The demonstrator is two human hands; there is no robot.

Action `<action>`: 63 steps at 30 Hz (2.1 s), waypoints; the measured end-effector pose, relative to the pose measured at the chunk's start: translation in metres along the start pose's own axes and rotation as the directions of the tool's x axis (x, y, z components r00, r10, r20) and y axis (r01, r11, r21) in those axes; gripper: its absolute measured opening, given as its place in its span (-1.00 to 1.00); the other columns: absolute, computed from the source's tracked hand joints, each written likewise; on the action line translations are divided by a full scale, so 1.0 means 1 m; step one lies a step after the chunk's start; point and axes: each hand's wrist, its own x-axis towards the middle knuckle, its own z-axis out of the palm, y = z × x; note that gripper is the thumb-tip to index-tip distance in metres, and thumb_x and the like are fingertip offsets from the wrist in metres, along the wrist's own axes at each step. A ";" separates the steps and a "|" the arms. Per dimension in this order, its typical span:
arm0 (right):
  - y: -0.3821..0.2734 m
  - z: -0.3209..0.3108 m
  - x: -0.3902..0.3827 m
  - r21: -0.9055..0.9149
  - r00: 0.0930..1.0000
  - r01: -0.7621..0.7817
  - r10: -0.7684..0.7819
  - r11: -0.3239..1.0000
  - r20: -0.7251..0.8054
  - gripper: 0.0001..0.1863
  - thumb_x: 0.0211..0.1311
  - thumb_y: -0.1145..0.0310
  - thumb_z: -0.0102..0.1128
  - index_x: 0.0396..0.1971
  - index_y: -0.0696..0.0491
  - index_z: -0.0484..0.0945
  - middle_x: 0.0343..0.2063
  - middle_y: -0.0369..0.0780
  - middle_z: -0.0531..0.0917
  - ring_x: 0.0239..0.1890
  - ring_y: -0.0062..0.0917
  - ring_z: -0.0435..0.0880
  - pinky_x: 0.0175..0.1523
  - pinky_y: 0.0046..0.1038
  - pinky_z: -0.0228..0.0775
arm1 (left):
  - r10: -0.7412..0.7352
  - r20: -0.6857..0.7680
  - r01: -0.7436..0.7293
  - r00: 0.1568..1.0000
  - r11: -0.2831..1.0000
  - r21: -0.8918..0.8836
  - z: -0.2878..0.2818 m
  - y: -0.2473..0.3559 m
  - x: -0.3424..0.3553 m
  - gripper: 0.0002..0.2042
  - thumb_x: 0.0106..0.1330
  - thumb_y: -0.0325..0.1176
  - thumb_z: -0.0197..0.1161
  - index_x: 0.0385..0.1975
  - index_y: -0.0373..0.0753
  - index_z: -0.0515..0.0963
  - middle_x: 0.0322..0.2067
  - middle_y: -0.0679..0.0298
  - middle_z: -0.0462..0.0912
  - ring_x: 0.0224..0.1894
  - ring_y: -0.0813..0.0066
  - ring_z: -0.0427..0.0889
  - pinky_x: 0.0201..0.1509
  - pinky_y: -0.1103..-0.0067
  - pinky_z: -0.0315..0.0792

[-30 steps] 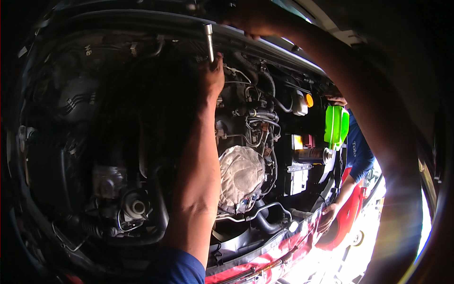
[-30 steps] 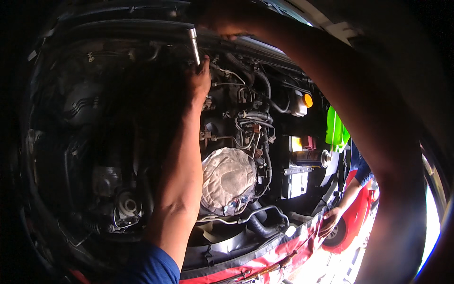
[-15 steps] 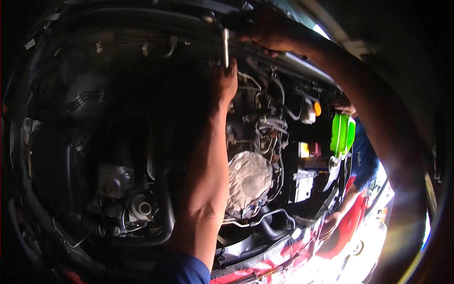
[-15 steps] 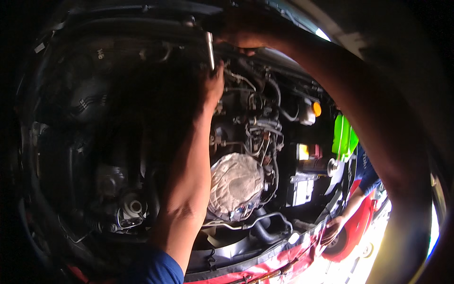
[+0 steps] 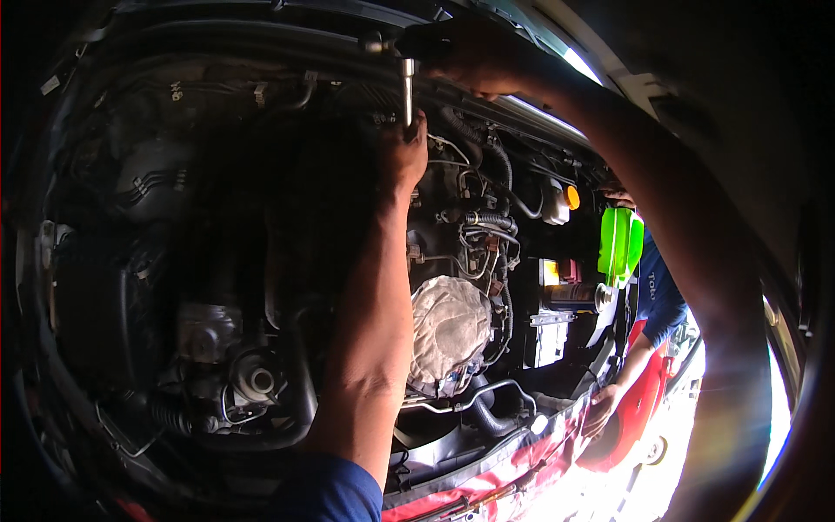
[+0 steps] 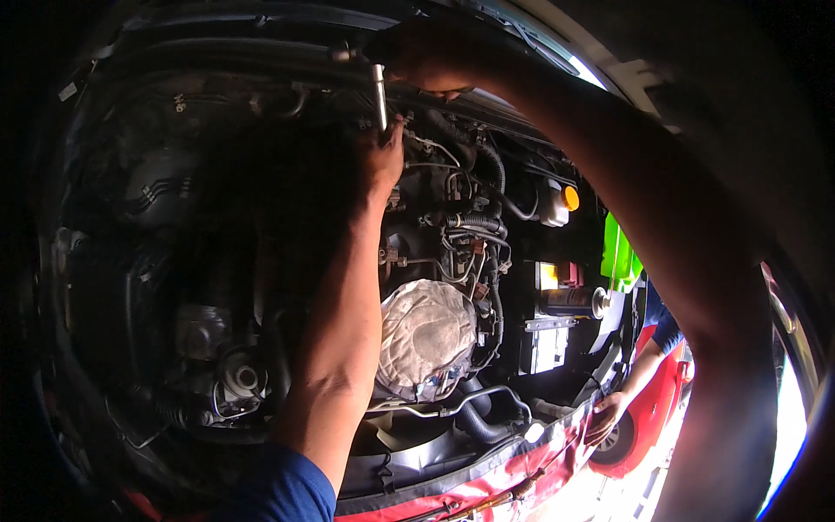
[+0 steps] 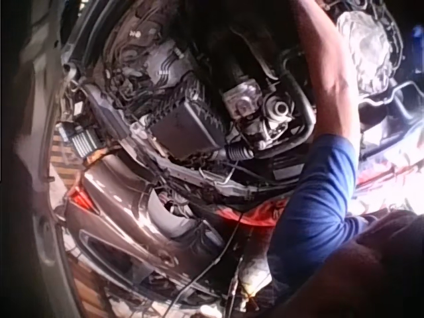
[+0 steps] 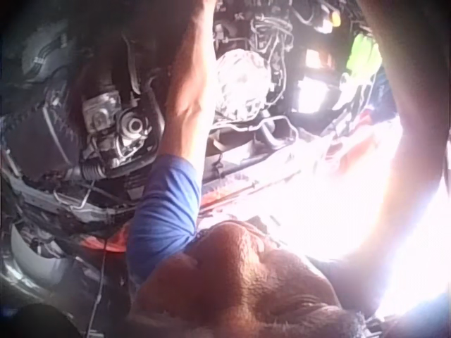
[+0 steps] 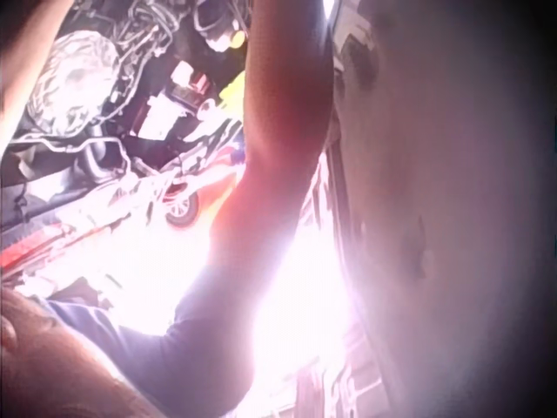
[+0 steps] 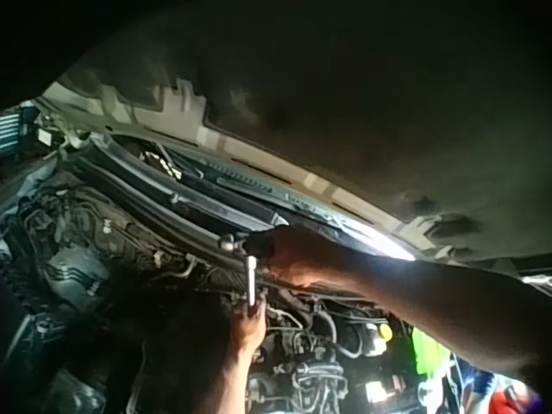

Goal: The person works on a car engine by loosening components with a wrench, tapping a socket into place with a hammer, and extracting parts using a slide hammer.

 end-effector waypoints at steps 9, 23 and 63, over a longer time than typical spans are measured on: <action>0.014 0.001 0.004 -0.811 0.687 0.198 -0.668 0.551 -0.286 -0.62 0.41 0.18 0.16 0.02 0.16 0.63 -0.25 -0.04 0.76 -0.24 -0.34 0.75 -0.07 -0.26 0.59 | -0.005 -0.007 0.005 1.000 1.000 -0.011 0.004 -0.007 -0.002 -0.43 0.52 0.09 0.13 -0.27 -0.44 0.67 -0.35 -0.26 0.68 -0.22 -0.21 0.70 -0.18 0.19 0.55; 0.020 0.008 -0.001 0.023 0.980 -0.104 0.106 0.994 -0.166 -0.53 0.39 0.12 0.26 0.24 -0.09 0.56 -0.36 -0.15 0.74 -0.57 -0.53 0.66 -0.51 -0.43 0.55 | 0.017 -0.045 -0.015 0.999 0.999 0.041 0.002 -0.001 -0.003 -0.44 0.51 0.10 0.12 -0.32 -0.40 0.68 -0.33 -0.19 0.71 -0.19 -0.18 0.74 -0.12 0.19 0.59; 0.015 0.005 -0.018 0.231 0.970 -0.239 0.244 0.943 0.009 -0.53 0.38 0.27 0.20 0.27 -0.10 0.58 -0.37 -0.09 0.76 -0.38 -0.35 0.77 -0.26 -0.29 0.65 | 0.038 0.010 -0.038 0.999 0.999 0.034 0.002 -0.006 0.004 -0.49 0.49 0.03 0.17 -0.26 -0.42 0.70 -0.37 -0.18 0.71 -0.25 -0.13 0.73 -0.15 0.22 0.54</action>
